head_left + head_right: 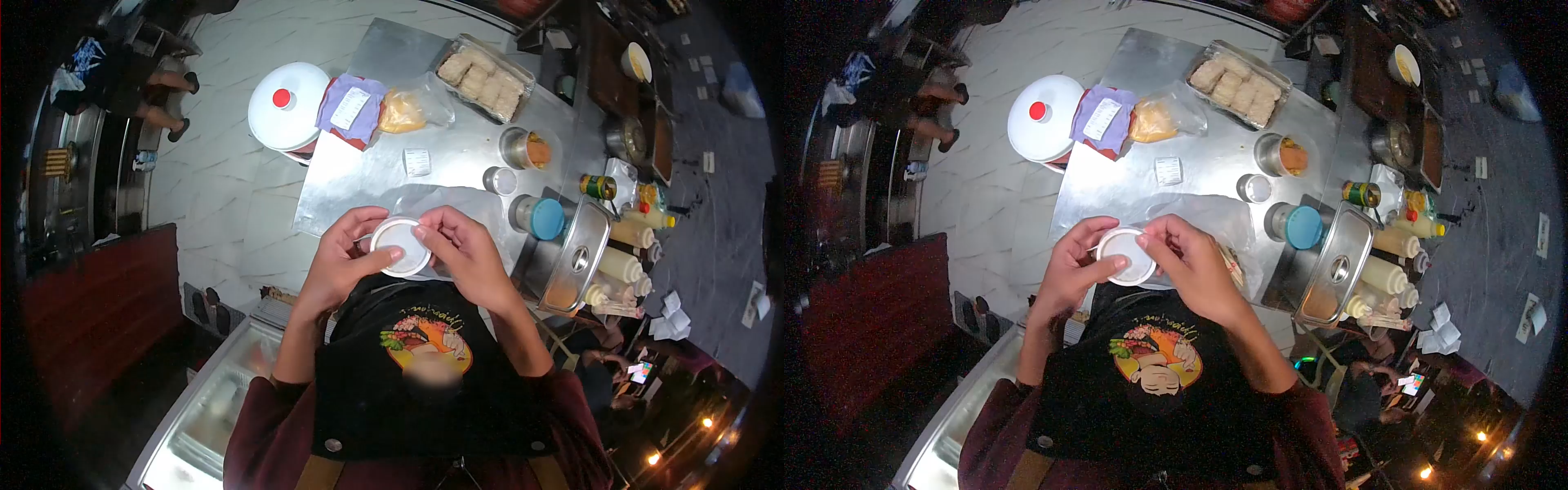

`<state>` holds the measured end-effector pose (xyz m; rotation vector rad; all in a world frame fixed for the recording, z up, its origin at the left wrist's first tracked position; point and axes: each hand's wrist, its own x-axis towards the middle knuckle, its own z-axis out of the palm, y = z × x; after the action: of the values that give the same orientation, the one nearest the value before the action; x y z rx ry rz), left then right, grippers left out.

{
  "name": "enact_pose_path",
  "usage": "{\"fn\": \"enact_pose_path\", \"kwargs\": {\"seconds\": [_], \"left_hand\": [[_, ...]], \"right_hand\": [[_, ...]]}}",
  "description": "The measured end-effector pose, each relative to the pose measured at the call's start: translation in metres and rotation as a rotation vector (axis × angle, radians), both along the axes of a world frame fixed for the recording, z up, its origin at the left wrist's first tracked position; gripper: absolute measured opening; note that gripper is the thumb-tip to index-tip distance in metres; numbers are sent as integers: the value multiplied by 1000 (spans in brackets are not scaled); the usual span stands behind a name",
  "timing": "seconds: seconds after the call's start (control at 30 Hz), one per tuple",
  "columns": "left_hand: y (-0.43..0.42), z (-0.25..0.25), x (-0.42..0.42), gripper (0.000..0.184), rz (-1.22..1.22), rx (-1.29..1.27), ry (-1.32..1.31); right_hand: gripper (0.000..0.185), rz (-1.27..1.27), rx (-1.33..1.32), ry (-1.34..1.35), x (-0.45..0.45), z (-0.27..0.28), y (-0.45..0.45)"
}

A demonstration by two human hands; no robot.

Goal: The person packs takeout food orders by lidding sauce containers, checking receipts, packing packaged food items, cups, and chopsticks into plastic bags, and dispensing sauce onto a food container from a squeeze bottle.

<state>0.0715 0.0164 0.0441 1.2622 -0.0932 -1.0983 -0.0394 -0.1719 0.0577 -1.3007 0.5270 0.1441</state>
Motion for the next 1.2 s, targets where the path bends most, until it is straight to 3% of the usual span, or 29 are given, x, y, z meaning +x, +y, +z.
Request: {"fn": "enact_pose_path", "kwargs": {"seconds": [0.13, 0.27, 0.37, 0.57, 1.2], "left_hand": [[7, -3, 1, 57, 84, 19, 22], [13, -8, 7, 55, 179, 32, 55], [11, -11, 10, 53, 241, 12, 66], [2, -4, 12, 45, 220, 69, -57], [-6, -6, 14, 41, 116, 82, -133]], "right_hand": [[22, -17, 77, -53, 10, -8, 7], [37, -28, 62, -47, 18, -4, 13], [48, -26, 247, -22, 22, -3, 17], [55, -47, 122, -80, 23, -8, 25], [45, -150, 104, -93, 17, -15, 23]]}}
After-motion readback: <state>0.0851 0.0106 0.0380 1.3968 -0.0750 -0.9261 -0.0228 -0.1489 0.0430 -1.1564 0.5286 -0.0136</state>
